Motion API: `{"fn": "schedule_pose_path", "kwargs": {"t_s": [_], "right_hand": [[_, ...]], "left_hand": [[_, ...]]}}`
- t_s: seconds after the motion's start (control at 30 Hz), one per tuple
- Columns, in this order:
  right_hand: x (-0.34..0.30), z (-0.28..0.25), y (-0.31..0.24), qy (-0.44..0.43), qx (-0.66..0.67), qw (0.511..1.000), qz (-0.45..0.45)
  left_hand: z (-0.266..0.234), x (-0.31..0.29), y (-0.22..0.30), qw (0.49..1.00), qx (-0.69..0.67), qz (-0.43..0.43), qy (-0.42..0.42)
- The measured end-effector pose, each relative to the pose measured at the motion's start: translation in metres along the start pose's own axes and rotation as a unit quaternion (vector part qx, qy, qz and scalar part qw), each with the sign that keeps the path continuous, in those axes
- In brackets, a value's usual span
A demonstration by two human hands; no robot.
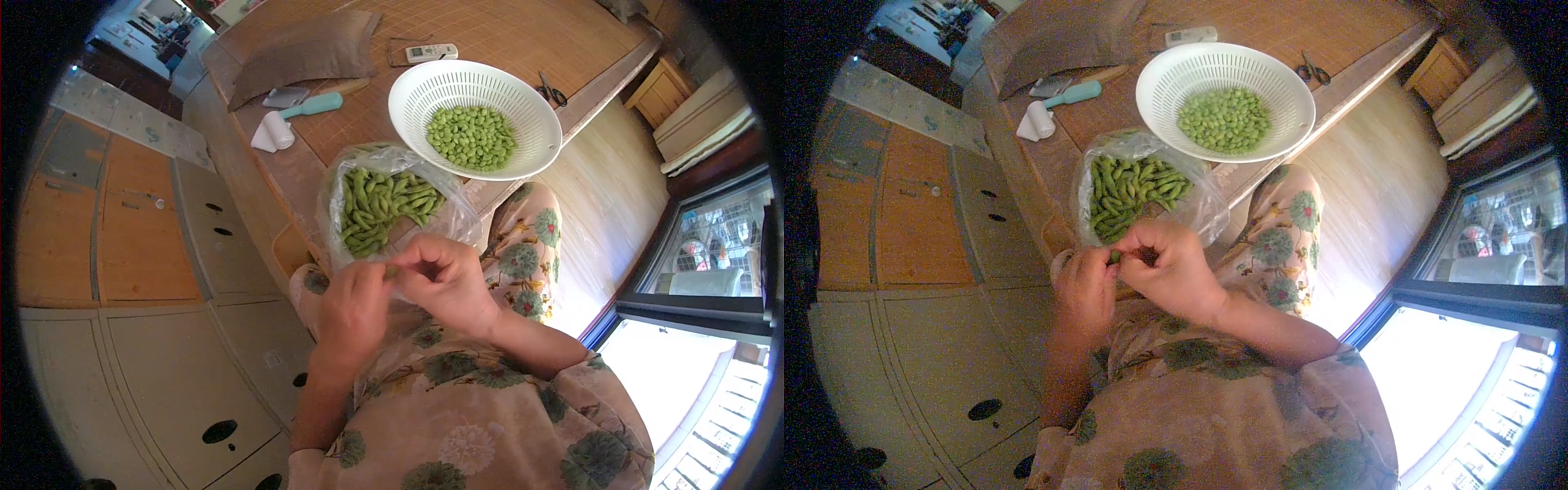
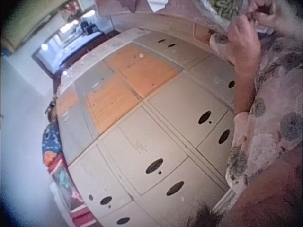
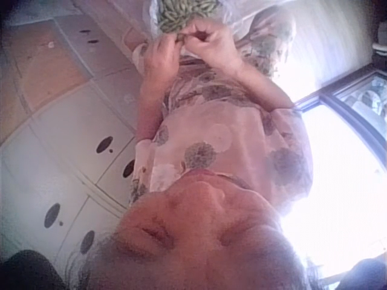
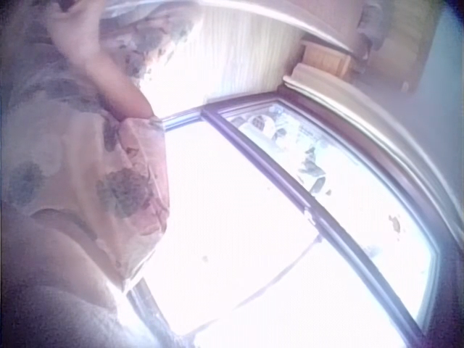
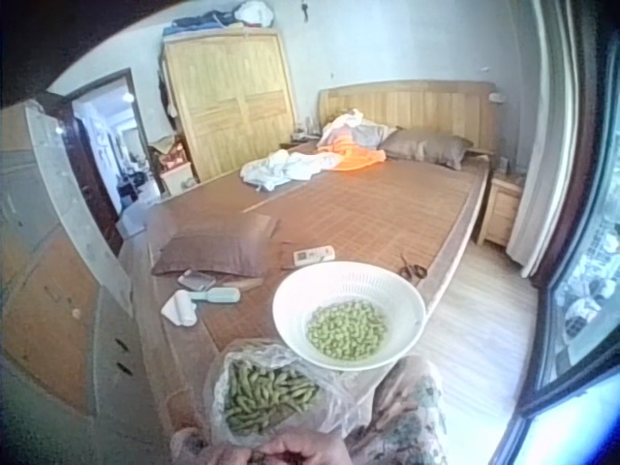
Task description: The person shells edamame pods from a plastic bag by hand, removing the beans and placing them into a colander.
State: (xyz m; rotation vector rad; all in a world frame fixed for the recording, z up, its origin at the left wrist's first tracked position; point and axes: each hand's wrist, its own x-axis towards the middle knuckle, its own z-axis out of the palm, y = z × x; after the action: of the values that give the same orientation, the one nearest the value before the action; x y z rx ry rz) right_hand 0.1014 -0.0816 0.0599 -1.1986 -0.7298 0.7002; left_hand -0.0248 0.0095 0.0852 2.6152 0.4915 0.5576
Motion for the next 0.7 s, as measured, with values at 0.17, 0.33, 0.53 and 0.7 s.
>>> {"fn": "schedule_pose_path", "kwargs": {"t_s": [0.17,0.33,0.53,0.7], "right_hand": [[-0.002,0.002,0.004,0.01,-0.007,1.0,0.017],[-0.002,0.002,0.002,0.016,0.034,0.997,0.065],[-0.002,-0.003,0.007,-0.021,0.031,0.997,0.06],[0.001,0.0,0.001,-0.054,0.111,0.99,0.068]], "left_hand": [[0.006,0.0,-0.002,1.0,0.0,0.01,0.018],[0.004,0.001,-0.001,0.999,-0.025,0.008,0.026],[-0.003,0.006,0.001,0.987,-0.136,-0.084,0.007],[-0.003,0.002,-0.006,0.922,-0.327,-0.208,-0.009]]}}
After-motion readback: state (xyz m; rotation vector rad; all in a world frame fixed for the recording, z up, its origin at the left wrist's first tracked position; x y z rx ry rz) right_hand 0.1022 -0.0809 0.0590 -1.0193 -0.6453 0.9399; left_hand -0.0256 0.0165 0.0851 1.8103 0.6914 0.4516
